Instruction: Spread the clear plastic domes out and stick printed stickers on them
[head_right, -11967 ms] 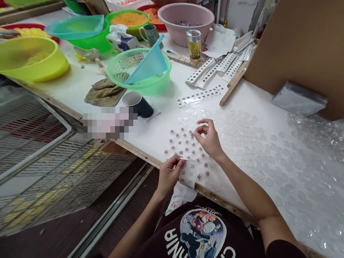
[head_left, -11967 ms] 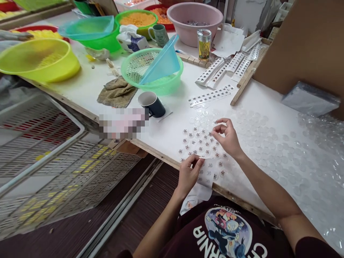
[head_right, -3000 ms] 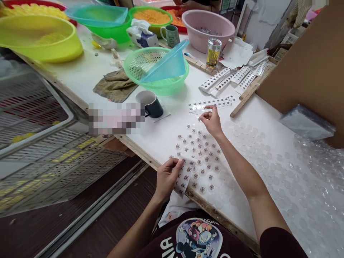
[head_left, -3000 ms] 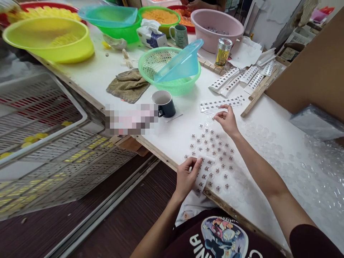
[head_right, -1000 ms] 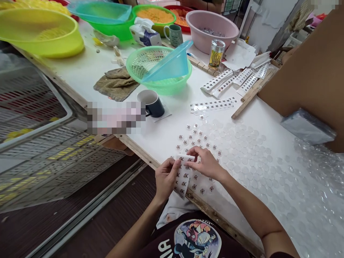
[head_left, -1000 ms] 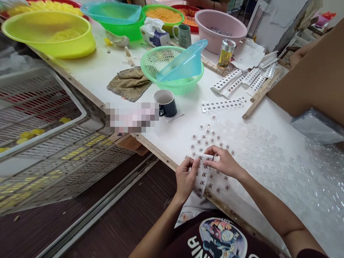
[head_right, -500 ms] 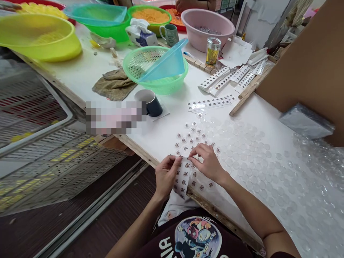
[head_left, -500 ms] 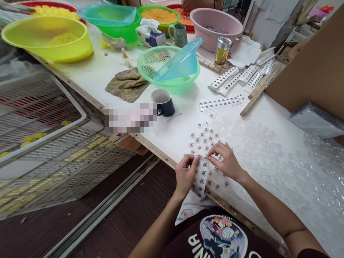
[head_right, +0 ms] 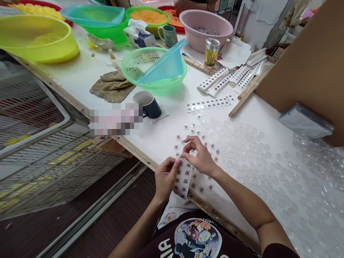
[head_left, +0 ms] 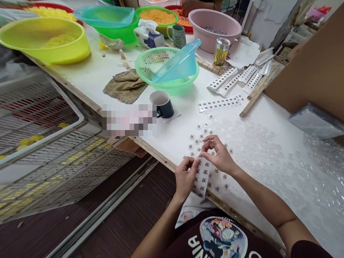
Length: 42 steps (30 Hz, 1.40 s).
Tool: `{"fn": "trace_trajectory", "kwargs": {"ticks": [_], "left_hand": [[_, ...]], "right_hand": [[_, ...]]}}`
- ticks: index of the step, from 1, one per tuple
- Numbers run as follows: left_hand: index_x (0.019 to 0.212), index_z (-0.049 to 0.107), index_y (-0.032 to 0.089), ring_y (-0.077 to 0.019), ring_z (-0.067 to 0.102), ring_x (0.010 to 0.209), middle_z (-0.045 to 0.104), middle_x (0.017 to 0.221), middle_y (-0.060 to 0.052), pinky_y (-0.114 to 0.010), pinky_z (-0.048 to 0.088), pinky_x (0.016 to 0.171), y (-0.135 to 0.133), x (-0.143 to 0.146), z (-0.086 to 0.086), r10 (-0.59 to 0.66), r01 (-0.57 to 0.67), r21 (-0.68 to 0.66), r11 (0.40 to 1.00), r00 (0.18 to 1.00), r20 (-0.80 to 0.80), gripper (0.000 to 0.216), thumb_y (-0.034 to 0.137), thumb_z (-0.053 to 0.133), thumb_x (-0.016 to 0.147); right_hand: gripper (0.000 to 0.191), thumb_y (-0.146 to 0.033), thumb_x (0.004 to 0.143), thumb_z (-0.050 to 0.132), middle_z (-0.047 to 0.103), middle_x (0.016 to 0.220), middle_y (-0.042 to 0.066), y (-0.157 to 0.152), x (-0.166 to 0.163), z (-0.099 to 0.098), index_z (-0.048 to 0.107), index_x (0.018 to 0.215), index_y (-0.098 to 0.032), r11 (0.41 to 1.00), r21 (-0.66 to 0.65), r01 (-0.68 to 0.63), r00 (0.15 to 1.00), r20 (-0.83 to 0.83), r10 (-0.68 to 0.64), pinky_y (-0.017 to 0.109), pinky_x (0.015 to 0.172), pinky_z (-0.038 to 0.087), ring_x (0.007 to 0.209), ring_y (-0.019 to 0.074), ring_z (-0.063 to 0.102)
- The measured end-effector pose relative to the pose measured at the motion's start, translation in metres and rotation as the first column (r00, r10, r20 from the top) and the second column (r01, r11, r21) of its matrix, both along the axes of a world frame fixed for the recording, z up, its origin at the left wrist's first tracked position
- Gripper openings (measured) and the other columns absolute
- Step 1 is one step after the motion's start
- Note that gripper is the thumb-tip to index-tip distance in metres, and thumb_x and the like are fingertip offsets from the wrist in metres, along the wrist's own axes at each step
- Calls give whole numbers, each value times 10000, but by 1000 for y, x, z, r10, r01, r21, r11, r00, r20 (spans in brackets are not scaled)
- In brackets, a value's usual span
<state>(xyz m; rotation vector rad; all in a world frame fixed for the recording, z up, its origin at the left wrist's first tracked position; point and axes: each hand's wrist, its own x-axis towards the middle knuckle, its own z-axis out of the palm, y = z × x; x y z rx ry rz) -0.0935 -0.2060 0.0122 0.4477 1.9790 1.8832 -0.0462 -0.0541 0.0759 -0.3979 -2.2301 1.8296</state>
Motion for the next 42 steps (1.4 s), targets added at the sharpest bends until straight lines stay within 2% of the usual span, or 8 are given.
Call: {"fn": "trace_trajectory", "kwargs": {"ticks": [8,13,20,27,29,33,36,42], "left_hand": [[722,620,178,-117,443,607,531,646,20,-232,387,575,0,1,4,13,-13,14,1000,999,-49,341,452,652,923],[709,613,178,-114,440,593,525,626,24,-231,390,577,0,1,5,9,-9,0,1000,996,-91,341,435,639,931],[703,607,179,-117,451,598,528,625,20,-230,400,580,0,1,6,5,-8,-27,1000,993,-117,359,453,628,935],[695,598,180,-113,440,588,510,615,27,-225,391,575,1,2,5,0,-5,-39,999,993,-122,364,454,626,933],[694,596,182,-114,439,588,509,615,27,-225,388,574,1,1,6,0,-5,-39,999,992,-124,366,456,626,933],[688,594,187,-119,446,584,511,615,23,-229,391,567,3,1,10,-14,9,-41,999,991,-133,393,493,617,934],[678,584,190,-117,438,570,505,603,24,-229,391,560,3,2,11,-6,1,-34,999,988,-152,408,502,607,940],[664,564,191,-111,426,554,481,587,30,-225,382,545,2,3,9,16,-21,-28,999,983,-181,393,462,607,947]], "right_hand": [[408,-286,777,652,630,824,-32,95,-47,-22,411,1105,-263,929,115,352,936,-11,-353,359,836,492,818,171,642],[401,-255,718,615,623,770,-58,115,-67,-48,427,1073,-256,922,221,318,930,116,-349,342,802,484,762,169,629],[375,-179,764,526,612,777,-41,105,-74,-58,459,1127,-240,877,425,222,933,170,-318,319,781,459,753,177,606],[411,-93,814,532,641,1054,93,93,-74,-52,501,1209,-201,635,766,96,926,166,-340,427,965,368,954,242,615],[375,-133,811,592,619,1165,133,98,-76,-46,537,1177,-195,611,781,127,916,144,-374,439,972,373,1038,270,607],[97,-259,864,582,667,1055,96,119,-83,-36,598,933,-194,761,594,259,902,134,-411,382,878,448,938,227,631],[88,-279,816,601,680,823,38,133,-88,-35,603,780,-198,879,377,290,893,225,-391,313,739,471,780,186,626],[62,-250,752,599,686,743,9,140,-94,-47,618,712,-207,873,421,247,880,281,-384,284,684,469,717,166,615]]}}
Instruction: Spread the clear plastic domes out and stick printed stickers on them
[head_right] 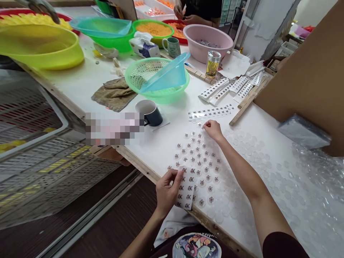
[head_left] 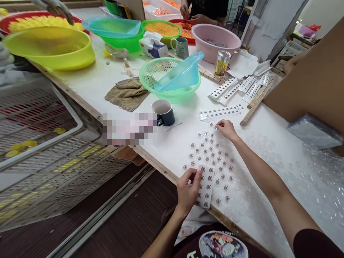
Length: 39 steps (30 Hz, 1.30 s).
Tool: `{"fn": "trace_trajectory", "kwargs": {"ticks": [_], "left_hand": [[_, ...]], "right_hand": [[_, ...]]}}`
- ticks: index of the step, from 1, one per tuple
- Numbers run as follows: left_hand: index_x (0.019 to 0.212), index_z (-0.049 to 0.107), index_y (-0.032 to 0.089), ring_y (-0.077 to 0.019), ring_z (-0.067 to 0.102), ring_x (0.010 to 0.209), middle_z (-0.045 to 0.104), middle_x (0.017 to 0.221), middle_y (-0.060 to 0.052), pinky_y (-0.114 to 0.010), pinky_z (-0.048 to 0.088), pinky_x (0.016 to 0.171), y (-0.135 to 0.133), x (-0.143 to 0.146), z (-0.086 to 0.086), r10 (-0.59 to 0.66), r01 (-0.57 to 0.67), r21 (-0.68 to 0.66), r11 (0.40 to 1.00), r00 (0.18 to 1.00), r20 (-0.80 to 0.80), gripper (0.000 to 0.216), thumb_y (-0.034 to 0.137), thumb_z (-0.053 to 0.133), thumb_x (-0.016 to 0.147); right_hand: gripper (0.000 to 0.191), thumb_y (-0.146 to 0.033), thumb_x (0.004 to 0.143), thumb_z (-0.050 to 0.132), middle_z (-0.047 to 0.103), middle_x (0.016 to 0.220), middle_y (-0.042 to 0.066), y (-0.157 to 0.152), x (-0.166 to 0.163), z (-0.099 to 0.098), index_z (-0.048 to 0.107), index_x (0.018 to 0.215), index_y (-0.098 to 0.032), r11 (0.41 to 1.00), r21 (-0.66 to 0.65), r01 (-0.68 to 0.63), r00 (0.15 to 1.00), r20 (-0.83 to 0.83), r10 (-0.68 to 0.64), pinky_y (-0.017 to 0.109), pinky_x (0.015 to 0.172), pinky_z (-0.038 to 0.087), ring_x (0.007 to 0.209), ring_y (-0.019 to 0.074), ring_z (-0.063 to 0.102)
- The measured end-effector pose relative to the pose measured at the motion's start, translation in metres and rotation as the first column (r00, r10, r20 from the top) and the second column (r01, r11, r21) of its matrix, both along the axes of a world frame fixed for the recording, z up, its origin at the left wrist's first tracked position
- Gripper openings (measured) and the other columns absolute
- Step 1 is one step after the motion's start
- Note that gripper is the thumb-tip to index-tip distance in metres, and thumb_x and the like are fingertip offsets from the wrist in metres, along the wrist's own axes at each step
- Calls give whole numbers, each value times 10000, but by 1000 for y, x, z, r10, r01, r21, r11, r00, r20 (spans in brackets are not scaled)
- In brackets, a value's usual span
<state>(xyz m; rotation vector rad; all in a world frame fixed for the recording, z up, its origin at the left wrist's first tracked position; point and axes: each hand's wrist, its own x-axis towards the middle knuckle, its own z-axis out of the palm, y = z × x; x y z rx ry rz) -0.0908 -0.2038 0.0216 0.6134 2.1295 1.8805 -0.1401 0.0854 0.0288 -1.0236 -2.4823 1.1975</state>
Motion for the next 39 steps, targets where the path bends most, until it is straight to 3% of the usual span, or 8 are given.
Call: {"fn": "trace_trajectory", "kwargs": {"ticks": [7,13,16,18,20,23,29,39], "left_hand": [[679,582,188,-113,435,565,494,604,26,-227,379,553,-2,0,-5,-1,1,-4,1000,1000,-12,373,436,598,957],[695,589,185,-113,427,579,494,614,31,-227,372,561,-3,-1,-11,8,-8,13,1000,1000,19,342,411,622,949],[706,605,183,-113,426,576,500,616,29,-224,368,547,-4,-1,-13,28,-29,30,999,998,49,343,431,634,941],[714,615,181,-113,433,577,509,621,28,-220,372,541,-4,0,-13,45,-49,53,997,996,75,349,448,640,937],[711,616,178,-110,437,576,510,622,28,-215,378,541,-4,0,-13,66,-73,74,995,993,96,360,461,647,932],[701,616,176,-107,453,573,523,621,27,-210,391,547,-4,-1,-12,76,-87,88,992,990,118,374,471,657,927],[897,705,184,-159,611,736,693,822,-31,-241,494,673,-4,-2,-14,-46,33,84,996,986,161,275,458,691,898],[702,607,173,-107,427,573,505,630,28,-208,378,515,-1,-2,-14,-11,-6,81,997,977,214,370,488,711,865]], "right_hand": [[155,-115,787,570,636,717,-8,-14,-8,1,586,913,-204,982,182,-41,992,122,19,369,860,437,723,192,598],[214,-119,860,574,658,1092,106,-33,-3,17,547,1059,-192,925,375,-59,994,110,19,446,994,377,990,243,618],[66,-257,960,530,652,1000,70,-59,22,31,577,964,-210,972,230,-52,997,-51,66,411,934,428,911,213,615],[187,-377,993,517,650,909,42,-84,47,40,597,940,-217,978,-31,-208,972,-118,203,352,813,475,822,189,612],[252,-465,920,649,664,918,31,-109,73,46,620,969,-219,873,-235,-427,904,-139,405,322,766,488,841,184,617],[293,-471,846,745,659,882,3,-133,101,48,630,928,-215,820,-268,-505,863,-164,478,288,742,465,821,165,594],[219,-358,928,650,629,724,-12,-139,113,36,622,776,-203,865,-203,-459,888,-138,439,271,673,414,709,149,570],[44,-212,950,623,722,926,32,-143,132,27,667,956,-219,912,198,-360,857,-315,407,361,888,435,900,192,654]]}}
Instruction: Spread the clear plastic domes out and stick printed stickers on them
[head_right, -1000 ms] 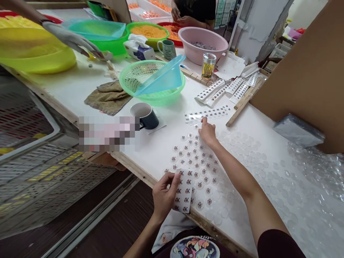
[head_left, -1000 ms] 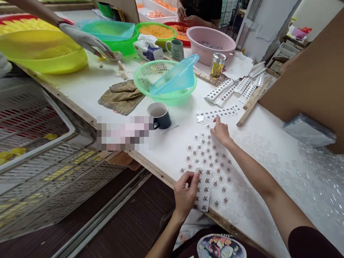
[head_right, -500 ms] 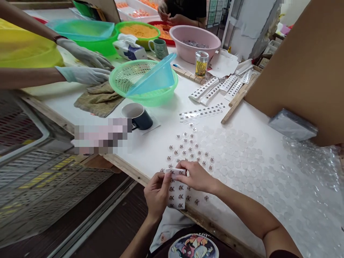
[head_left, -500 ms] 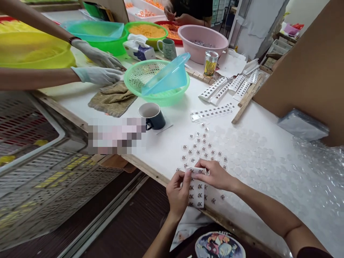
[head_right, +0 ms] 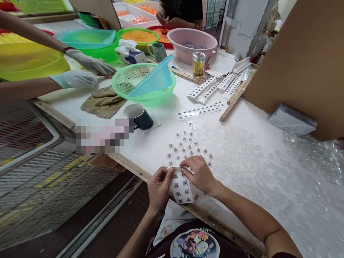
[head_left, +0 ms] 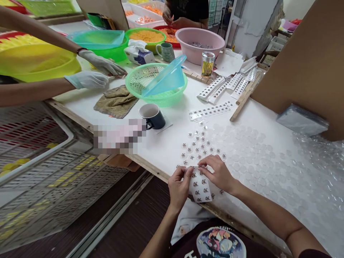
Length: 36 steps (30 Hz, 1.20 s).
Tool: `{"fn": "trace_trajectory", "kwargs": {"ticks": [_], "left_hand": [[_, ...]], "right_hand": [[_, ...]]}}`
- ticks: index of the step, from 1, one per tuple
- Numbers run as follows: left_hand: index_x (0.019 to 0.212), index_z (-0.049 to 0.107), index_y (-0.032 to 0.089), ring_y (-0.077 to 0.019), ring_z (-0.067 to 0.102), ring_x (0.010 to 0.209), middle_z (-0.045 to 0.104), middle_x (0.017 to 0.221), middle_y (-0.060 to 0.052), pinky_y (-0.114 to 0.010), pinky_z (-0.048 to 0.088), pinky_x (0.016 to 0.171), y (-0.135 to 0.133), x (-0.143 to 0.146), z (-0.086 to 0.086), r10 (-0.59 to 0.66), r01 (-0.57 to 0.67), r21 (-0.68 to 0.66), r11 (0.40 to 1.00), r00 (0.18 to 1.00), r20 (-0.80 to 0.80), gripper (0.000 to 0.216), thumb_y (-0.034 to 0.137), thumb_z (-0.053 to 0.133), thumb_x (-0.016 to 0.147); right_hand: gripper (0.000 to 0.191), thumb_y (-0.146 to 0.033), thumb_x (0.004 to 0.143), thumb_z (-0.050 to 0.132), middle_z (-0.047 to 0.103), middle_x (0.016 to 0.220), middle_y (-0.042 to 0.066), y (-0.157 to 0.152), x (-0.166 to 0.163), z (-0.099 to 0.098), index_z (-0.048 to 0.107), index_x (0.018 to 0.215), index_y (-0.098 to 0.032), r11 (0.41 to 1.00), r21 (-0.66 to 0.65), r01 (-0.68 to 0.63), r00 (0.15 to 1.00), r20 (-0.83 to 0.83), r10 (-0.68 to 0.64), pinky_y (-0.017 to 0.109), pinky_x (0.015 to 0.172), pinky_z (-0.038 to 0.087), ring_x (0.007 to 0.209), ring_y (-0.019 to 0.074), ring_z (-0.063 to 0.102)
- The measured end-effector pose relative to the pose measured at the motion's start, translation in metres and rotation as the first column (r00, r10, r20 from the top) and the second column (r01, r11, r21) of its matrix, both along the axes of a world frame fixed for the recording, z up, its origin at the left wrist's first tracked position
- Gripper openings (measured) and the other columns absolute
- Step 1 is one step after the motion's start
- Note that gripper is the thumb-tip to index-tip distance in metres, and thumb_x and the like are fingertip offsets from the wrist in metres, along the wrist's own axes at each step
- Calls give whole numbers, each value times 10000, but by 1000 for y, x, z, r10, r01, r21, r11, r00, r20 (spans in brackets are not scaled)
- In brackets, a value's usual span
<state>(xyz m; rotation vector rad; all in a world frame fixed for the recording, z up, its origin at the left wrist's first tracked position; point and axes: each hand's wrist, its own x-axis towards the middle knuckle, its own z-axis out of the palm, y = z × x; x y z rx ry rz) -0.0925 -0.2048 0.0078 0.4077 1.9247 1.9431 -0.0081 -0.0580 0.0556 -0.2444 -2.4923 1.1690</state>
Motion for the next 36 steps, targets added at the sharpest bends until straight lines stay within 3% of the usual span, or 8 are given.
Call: {"fn": "trace_trajectory", "kwargs": {"ticks": [4,7,12,16,23,28,31,36], "left_hand": [[656,557,175,-101,385,563,452,609,37,-208,340,502,0,-1,0,7,-7,-16,1000,999,-42,417,501,697,876],[628,522,177,-98,357,557,416,596,44,-210,321,499,-1,-1,0,20,-22,-26,999,998,-66,448,506,684,885],[618,508,180,-99,346,548,419,585,43,-216,312,493,-2,0,0,3,-5,-26,1000,997,-77,458,504,661,903],[615,498,183,-103,354,551,413,585,43,-222,327,510,-3,0,0,-6,4,-16,1000,995,-103,455,485,631,927],[675,567,181,-115,430,599,477,623,34,-225,383,581,-4,1,5,-99,92,-45,995,975,-198,346,418,654,912],[696,588,184,-121,443,605,504,636,24,-228,390,582,-5,2,5,-53,48,-36,998,983,-174,335,428,628,922],[704,592,187,-125,445,603,510,645,18,-231,391,575,-5,3,4,-29,25,-23,999,988,-152,336,447,634,913],[703,605,186,-127,444,597,518,636,12,-234,394,570,-5,3,3,-29,23,-34,999,985,-171,345,460,631,911]], "right_hand": [[67,-235,947,627,698,934,43,0,2,4,686,916,-238,995,42,92,992,-91,-87,387,903,438,971,214,645],[57,-252,933,636,679,928,40,-1,-2,10,690,949,-251,986,-52,161,981,-99,-165,393,897,458,941,210,628],[385,-196,883,672,711,950,-7,-10,-15,15,579,1249,-272,968,-248,40,999,23,-35,388,949,445,909,176,657],[362,-164,871,672,716,875,-40,-14,-19,13,565,1199,-273,958,-285,24,1000,26,-17,409,987,411,882,167,681],[290,-203,885,677,689,854,-24,-12,-18,18,564,1143,-274,949,-288,127,976,-133,-171,420,957,462,889,182,676],[315,-256,900,653,640,859,-26,35,-27,33,481,1162,-281,892,-392,226,913,-234,-334,368,874,525,850,163,652],[379,-265,846,665,652,853,-22,83,-38,25,458,1163,-267,853,-370,367,897,-103,-430,354,845,506,837,167,647],[361,-242,748,631,659,776,-33,126,-62,-8,489,1079,-243,860,-290,420,905,200,-375,337,789,482,780,178,646]]}}
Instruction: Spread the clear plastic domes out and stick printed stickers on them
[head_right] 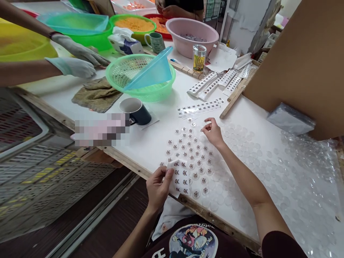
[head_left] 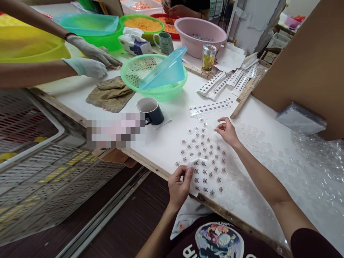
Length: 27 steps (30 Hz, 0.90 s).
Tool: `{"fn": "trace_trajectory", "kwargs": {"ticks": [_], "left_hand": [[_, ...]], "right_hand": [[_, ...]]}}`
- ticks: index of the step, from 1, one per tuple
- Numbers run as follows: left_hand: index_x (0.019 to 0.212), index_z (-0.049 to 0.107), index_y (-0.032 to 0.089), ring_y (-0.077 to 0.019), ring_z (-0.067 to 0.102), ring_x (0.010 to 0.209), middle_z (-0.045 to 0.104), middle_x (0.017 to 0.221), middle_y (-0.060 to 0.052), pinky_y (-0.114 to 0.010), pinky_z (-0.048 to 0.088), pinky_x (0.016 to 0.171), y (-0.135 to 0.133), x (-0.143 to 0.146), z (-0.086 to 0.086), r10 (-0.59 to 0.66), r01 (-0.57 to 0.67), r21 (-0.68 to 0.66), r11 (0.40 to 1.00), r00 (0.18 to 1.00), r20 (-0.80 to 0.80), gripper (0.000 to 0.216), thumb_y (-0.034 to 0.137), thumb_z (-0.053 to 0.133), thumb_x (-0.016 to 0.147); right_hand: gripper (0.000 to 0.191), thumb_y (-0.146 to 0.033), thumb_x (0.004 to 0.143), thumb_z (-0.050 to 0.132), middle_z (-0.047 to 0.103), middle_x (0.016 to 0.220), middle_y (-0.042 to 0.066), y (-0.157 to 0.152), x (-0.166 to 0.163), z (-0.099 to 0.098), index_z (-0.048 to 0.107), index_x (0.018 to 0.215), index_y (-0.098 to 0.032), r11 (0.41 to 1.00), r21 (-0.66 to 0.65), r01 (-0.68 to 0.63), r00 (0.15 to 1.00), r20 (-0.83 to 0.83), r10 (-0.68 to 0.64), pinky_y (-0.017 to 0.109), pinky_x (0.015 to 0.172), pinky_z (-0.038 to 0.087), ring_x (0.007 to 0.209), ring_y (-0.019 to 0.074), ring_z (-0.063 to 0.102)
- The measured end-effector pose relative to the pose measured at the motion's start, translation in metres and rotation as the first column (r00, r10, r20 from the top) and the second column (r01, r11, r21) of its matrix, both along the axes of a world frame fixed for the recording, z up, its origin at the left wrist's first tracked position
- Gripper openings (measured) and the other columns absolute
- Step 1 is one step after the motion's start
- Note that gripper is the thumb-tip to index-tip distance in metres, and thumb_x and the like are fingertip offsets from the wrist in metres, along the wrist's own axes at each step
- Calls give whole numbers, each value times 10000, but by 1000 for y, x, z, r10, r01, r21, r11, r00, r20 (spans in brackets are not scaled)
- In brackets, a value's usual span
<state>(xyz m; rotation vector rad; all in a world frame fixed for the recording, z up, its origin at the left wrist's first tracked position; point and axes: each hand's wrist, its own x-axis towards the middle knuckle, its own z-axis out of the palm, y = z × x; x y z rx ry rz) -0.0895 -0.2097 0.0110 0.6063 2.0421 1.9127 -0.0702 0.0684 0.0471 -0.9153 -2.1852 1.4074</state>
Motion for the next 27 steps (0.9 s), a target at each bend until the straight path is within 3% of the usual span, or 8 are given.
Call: {"fn": "trace_trajectory", "kwargs": {"ticks": [12,17,21,23,27], "left_hand": [[683,584,182,-112,416,572,479,610,27,-222,367,553,-1,-1,-3,19,-18,20,1000,998,-66,310,376,633,920],[679,584,185,-120,429,577,490,611,20,-229,381,561,0,-1,0,23,-24,-7,1000,998,-64,319,394,628,915],[672,577,187,-120,425,576,485,609,19,-230,379,558,1,-1,1,19,-20,-12,1000,998,-61,329,404,622,916],[672,579,188,-121,426,577,485,607,18,-231,381,560,1,-1,1,16,-17,-14,1000,998,-54,337,418,620,916],[669,578,187,-120,423,576,479,603,20,-231,380,561,0,-1,1,19,-19,-16,1000,999,-48,347,431,624,912]], "right_hand": [[353,-121,799,511,649,788,-21,-15,-25,-14,504,1139,-216,961,183,-207,945,292,149,309,792,448,774,181,620],[428,-22,829,484,688,868,51,-27,-33,-13,503,1226,-179,824,443,-354,856,509,94,403,952,357,842,228,635],[401,-36,852,534,690,995,145,-29,-34,-10,520,1235,-152,730,563,-387,816,579,-14,427,951,316,915,277,636],[365,-92,853,588,675,1051,147,-24,-32,-9,532,1206,-164,742,568,-356,833,553,-24,430,951,320,931,278,628],[180,-221,874,608,664,1070,86,-4,-27,-5,578,1051,-211,857,473,-205,909,417,-13,416,946,355,937,235,613]]}}
